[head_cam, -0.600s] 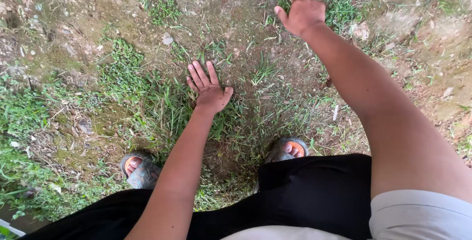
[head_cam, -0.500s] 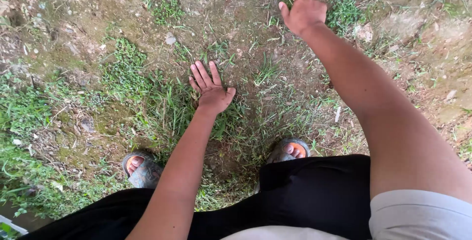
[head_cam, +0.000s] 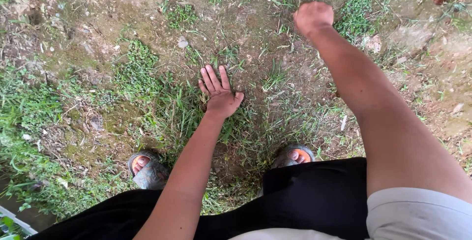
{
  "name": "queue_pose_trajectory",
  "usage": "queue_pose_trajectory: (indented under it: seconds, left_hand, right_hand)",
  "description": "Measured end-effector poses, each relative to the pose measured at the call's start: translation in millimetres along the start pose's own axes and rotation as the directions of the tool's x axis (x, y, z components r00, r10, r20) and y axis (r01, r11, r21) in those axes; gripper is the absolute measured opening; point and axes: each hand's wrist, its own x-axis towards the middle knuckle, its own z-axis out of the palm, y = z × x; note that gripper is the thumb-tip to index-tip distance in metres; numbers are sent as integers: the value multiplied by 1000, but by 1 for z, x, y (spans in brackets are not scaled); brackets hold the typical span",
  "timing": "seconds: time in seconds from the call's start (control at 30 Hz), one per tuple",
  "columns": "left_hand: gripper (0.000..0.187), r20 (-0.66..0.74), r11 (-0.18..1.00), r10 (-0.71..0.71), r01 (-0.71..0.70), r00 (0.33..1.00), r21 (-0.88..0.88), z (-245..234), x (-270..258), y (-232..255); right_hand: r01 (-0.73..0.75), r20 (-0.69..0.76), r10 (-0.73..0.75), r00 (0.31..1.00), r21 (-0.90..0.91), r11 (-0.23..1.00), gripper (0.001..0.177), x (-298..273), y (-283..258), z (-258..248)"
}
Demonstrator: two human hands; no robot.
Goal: Pulling weeds from the ground by hand in an outdoor garden.
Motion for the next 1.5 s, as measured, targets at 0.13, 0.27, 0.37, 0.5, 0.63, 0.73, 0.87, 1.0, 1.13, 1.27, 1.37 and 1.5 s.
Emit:
queue_pose_trajectory:
  seconds: [0.13,0.27,0.37,0.5,0.63,0.73,0.87,1.0,1.13,1.27,1.37,1.5]
  left_hand:
    - [112,-9,1000,19,-19,1000,-20,3,1,-2]
    - [113,-16,1000,8,-8,1000,-10,-4,3,-4]
    - [113,20,1000,-2,2,1000,-18,0,-5,-1]
    - [113,130,998,-62,59,990,23,-23,-7,11]
    - [111,91,999,-37,37,995,2,-22,-5,10]
    - [110,88,999,-40,38,995,14,-18,-8,5]
    - [112,94,999,-28,32,995,-39,-22,-8,5]
    - [104,56,998,-22,18,998,67,-25,-12,8]
    - [97,-203,948,206,-144,957,283,4,-14,2]
    - [59,-322,853,521,-477,790,209,-1,-39,8]
    - [52,-127,883,467,-453,875,122,-20,-47,10]
    - [29,-50,825,524,-491,851,280,-4,-18,-19]
  right_hand:
    - [165,-27,-168,985,-85,983,59,-4,18,-2]
    - [292,127,-298,946,64,954,42,-51,-18,-11]
    - [476,164,-534,830,293,830,23,-130,-72,13]
    - [769,26,-787,617,192,609,36,-166,-92,62]
    - [626,5,-660,751,308,716,47,-177,-89,25]
    - [468,257,-605,753,436,768,71,-179,-79,9]
    - [589,86,-638,766,306,748,63,-150,-38,5]
    - [357,293,-362,885,71,931,67,-156,-36,-18]
    - [398,305,-381,873,7,917,68,-163,-55,0]
    - [494,180,-491,852,32,869,52,-139,-71,78]
    - [554,137,-549,825,3,833,38,-125,-84,101]
    - [603,283,-576,767,-13,797,26,-176,-127,18]
